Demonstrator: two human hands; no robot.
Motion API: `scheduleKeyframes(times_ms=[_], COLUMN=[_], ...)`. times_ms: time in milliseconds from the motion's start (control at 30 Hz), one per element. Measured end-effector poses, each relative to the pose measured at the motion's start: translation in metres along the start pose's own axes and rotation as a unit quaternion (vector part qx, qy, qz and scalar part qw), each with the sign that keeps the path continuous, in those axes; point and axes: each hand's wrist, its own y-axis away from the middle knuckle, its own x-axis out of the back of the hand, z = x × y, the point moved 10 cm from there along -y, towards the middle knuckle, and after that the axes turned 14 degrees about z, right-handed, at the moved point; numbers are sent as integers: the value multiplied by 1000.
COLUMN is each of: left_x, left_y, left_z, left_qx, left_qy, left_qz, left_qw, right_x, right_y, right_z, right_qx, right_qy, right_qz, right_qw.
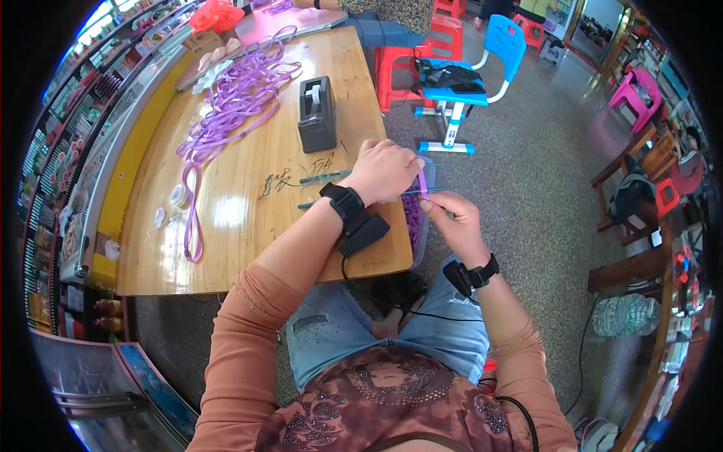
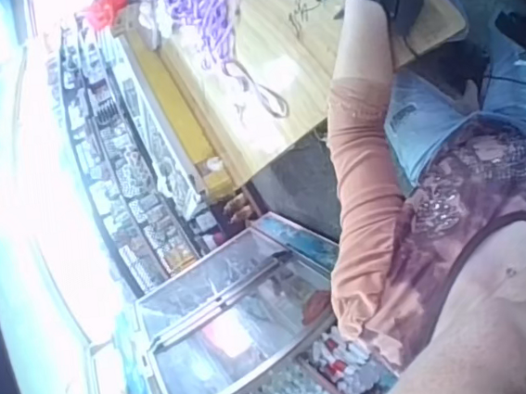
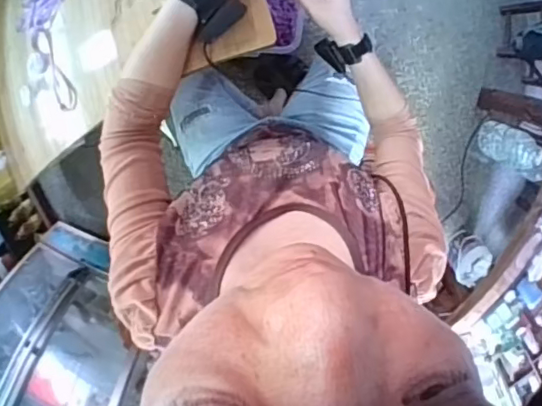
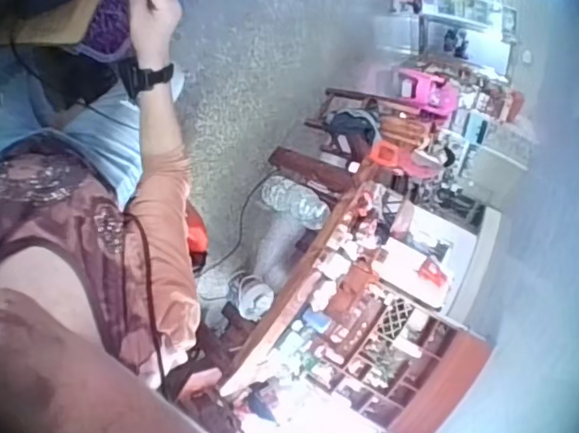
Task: Measuring and sorting purple plastic strips using a blue ruler on a wooden table.
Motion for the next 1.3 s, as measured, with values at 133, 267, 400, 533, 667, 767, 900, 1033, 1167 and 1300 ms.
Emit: scheduleKeyframes(times_ms=[133,267,400,533,667,767,900,1033,1167,1300], left_x=[-3,-1,-1,-3,-3,-4,-7,-5,-4,-4], left_y=[1,1,0,1,1,1,1,2,1,1], left_z=[0,1,0,-2,-1,0,-1,-1,-1,1], left_qx=[2,-6,-4,-2,-3,3,6,1,5,1], left_qy=[-13,-14,-13,-15,-12,-14,-16,-12,-17,-14], left_qz=[-22,-8,-12,-19,-19,-29,-44,-23,-30,-28], left_qw=[1000,1000,1000,1000,1000,999,999,1000,999,1000], right_x=[1,-1,1,-8,-24,-31,-28,-23,-23,-18], right_y=[2,8,5,6,8,12,16,14,13,16], right_z=[2,24,36,34,42,56,63,51,44,42], right_qx=[-4,-108,-177,-222,-269,-309,-293,-282,-283,-294], right_qy=[-2,-75,-128,-111,-132,-160,-170,-185,-182,-171], right_qz=[12,26,34,24,-18,-40,-35,-19,-10,17], right_qw=[1000,991,975,968,954,937,940,941,942,940])
